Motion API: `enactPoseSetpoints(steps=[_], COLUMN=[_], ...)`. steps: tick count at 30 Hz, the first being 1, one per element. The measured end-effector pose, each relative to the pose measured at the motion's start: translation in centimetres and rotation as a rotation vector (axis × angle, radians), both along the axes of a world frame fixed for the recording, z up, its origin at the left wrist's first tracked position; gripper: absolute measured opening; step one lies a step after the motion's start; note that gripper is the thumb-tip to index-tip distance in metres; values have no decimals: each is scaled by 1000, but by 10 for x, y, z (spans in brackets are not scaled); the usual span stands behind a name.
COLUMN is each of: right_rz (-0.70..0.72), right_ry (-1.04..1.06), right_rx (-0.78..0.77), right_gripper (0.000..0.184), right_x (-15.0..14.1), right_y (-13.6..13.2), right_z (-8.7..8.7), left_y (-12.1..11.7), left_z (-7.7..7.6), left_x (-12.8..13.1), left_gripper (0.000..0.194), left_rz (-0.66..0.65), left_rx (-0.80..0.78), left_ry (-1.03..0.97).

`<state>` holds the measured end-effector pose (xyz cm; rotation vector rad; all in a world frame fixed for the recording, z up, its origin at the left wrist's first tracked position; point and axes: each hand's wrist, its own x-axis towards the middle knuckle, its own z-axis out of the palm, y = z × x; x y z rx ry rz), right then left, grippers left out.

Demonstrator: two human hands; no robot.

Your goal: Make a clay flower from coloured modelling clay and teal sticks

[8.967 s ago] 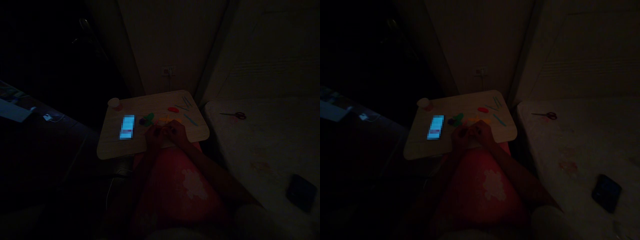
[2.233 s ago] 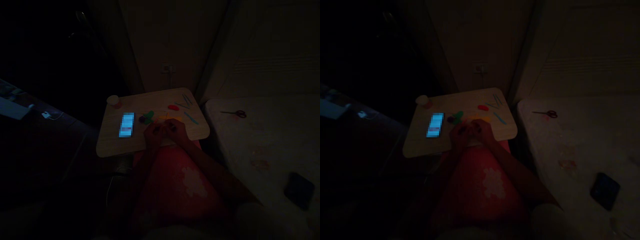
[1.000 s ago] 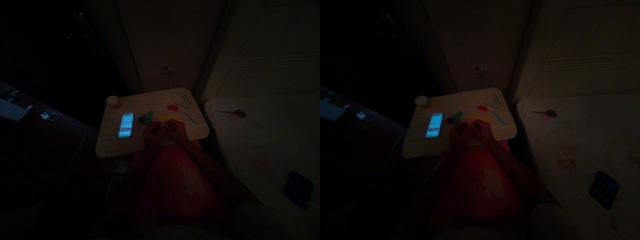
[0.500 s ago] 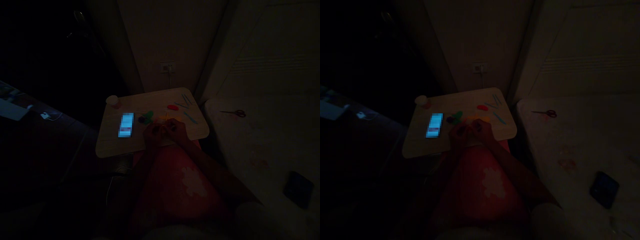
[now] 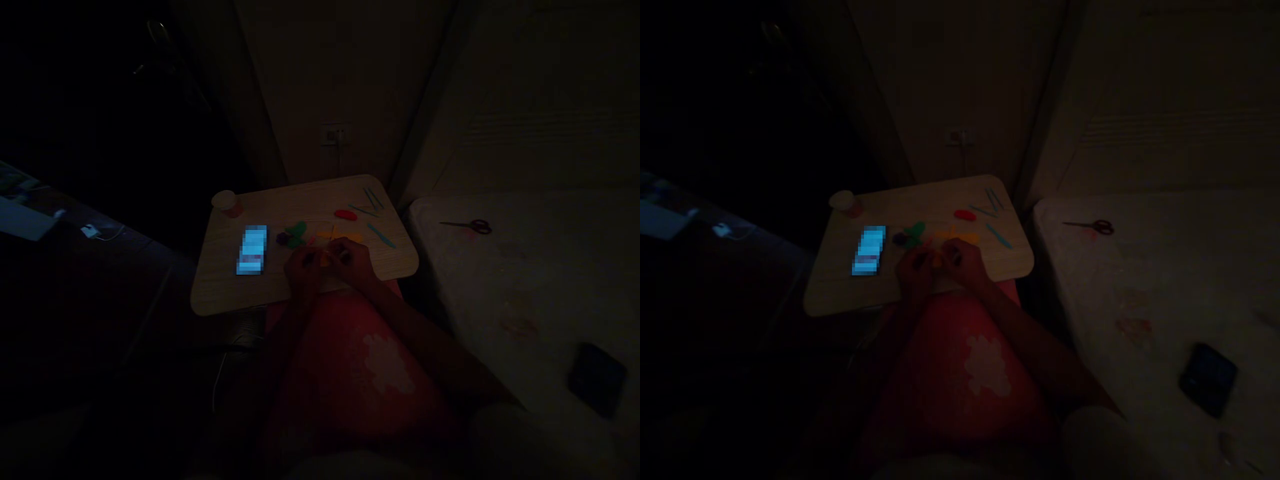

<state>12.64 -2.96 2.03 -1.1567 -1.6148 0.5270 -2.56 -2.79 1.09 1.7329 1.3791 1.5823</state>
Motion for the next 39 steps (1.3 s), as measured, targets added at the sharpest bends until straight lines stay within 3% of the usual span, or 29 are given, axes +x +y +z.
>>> enactPoseSetpoints(steps=[7, 13, 17, 22, 33, 39], right_rz=[-2, 20, 23, -3, 26, 16], right_ry=[-35, -52, -10, -16, -33, -16], right_rx=[16, 55, 34, 48, 47, 53], right_gripper=[12, 10, 11, 13, 13, 14], right_x=[3, 2, 1, 2, 2, 4], right_y=[3, 3, 2, 2, 2, 1], right_z=[-5, -5, -2, -3, -1, 0], left_y=[-1, 0, 0, 0, -2, -2], left_z=[1, -1, 1, 0, 3, 2], left_x=[2, 0, 0, 3, 0, 3], left_gripper=[13, 8, 8, 19, 10, 14], left_rz=[-75, -61, 8, -61, -26, -105], left_rx=[-26, -31, -34, -71, -33, -37], left_ry=[2, 33, -31, -106, 19, -7])
